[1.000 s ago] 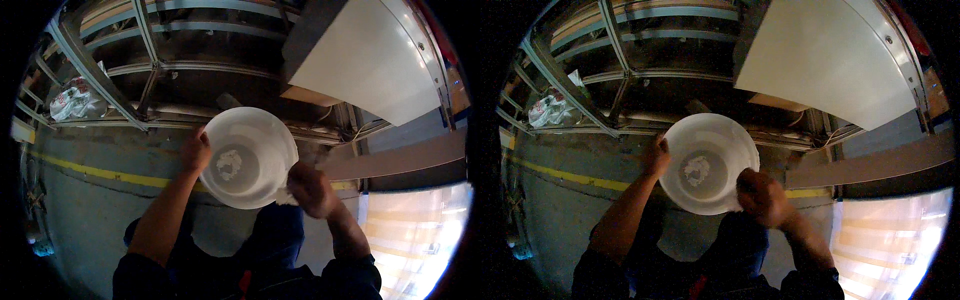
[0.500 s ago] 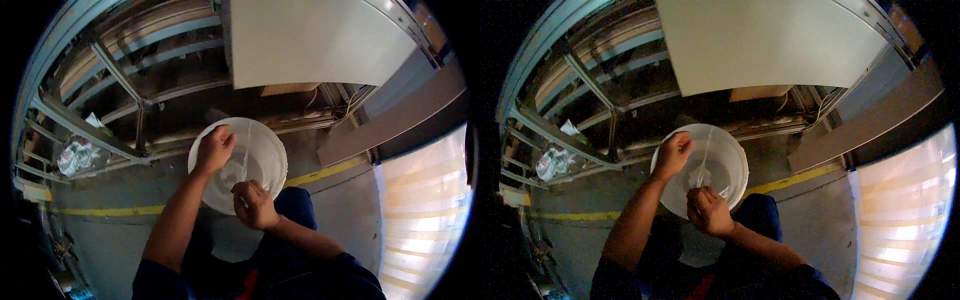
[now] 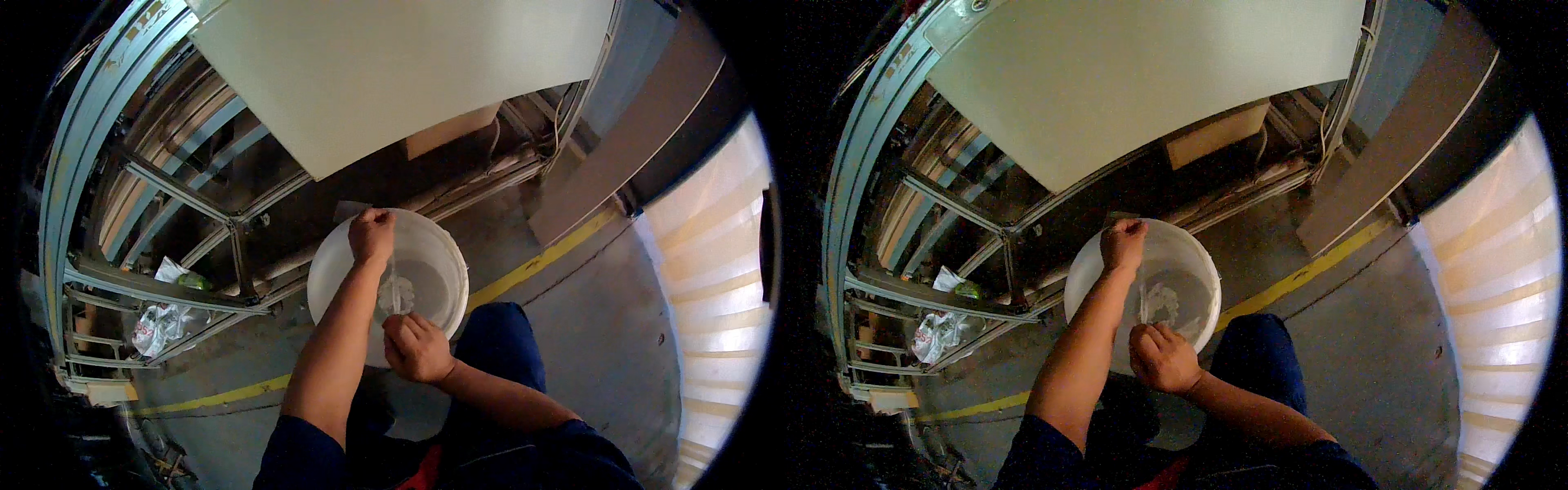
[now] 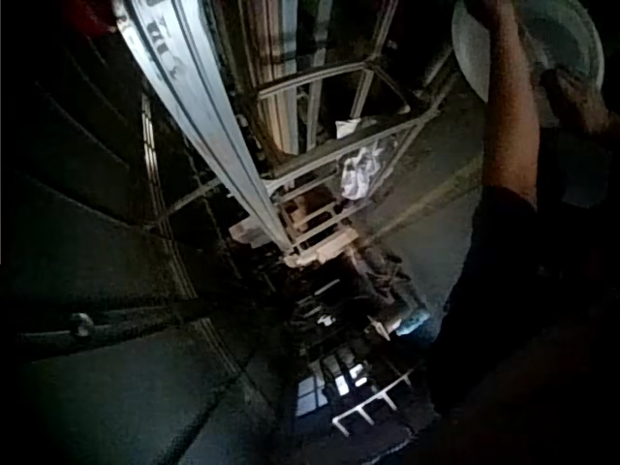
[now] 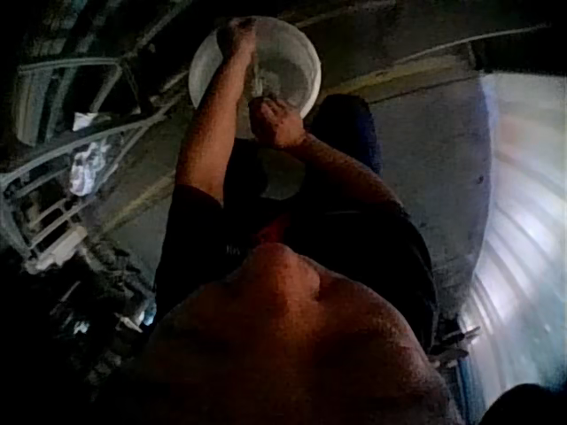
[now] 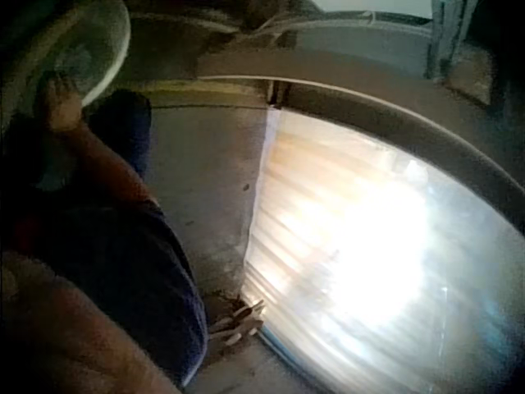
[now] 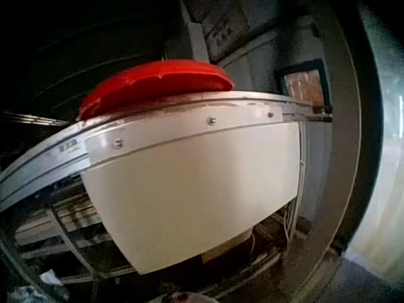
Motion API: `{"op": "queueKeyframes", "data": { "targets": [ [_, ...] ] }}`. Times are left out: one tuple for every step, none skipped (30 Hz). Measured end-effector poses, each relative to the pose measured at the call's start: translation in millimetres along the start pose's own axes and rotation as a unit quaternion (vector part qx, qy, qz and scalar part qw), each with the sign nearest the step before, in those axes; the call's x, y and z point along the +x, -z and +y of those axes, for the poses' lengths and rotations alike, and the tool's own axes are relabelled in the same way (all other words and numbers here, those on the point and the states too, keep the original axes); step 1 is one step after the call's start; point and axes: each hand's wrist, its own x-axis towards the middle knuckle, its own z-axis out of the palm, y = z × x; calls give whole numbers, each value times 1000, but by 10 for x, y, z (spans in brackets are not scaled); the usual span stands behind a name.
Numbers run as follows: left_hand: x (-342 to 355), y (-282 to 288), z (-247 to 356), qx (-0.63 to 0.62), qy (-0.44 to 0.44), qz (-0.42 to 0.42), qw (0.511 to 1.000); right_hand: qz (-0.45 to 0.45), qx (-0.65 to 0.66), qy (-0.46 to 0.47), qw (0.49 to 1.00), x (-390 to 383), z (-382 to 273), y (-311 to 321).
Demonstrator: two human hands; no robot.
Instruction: The person sits on the floor and mixes a white powdery substance in a white bucket using their hands. They knead and combine the material repeatedly, occasionally lifting the bucket to adjust its position.
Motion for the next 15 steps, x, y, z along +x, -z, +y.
{"op": "queueKeyframes", "data": {
  "targets": [
    [-38, -3, 37, -18, 5, -16, 1000, 1, -8, -3, 1000, -20, 16, -2],
    [-75, 1, 71, -36, 10, -32, 999, 3, -15, -5, 1000, -42, 33, -12],
    [-83, 28, 72, -30, -5, -51, 998, 4, -22, -3, 1000, -32, 39, -19],
    [-104, 68, 61, -25, -20, -70, 997, 7, -19, -1, 1000, -19, 33, -20],
    [-129, 93, 56, -32, -32, -78, 996, 9, -16, 1, 1000, -7, 22, -22],
    [-177, 98, 89, -43, -43, -89, 994, 11, -17, 0, 1000, -5, 19, -9],
    [-238, 78, 129, -67, -50, -89, 993, 11, -15, 0, 1000, -9, 25, -3],
    [-283, 68, 166, -92, -56, -89, 990, 11, -14, -1, 1000, -18, 39, -1],
    [-285, 79, 138, -102, -70, -78, 989, 12, -11, 0, 1000, -16, 40, -5],
    [-279, 91, 108, -112, -83, -67, 988, 12, -10, 1, 1000, -15, 38, -7],
    [-270, 90, 84, -123, -97, -57, 986, 11, -8, 1, 1000, -15, 36, -7],
    [-266, 86, 86, -153, -66, -72, 983, 11, -7, 1, 1000, -17, 36, -7],
    [-261, 77, 89, -183, -36, -88, 979, 14, -9, 4, 1000, -13, 35, 0],
    [-255, 63, 95, -213, -5, -103, 972, 16, -11, 7, 1000, -4, 33, 12],
    [-224, 37, 87, -218, 3, -87, 972, 18, -13, 11, 1000, 5, 26, 19]
  ]
}}
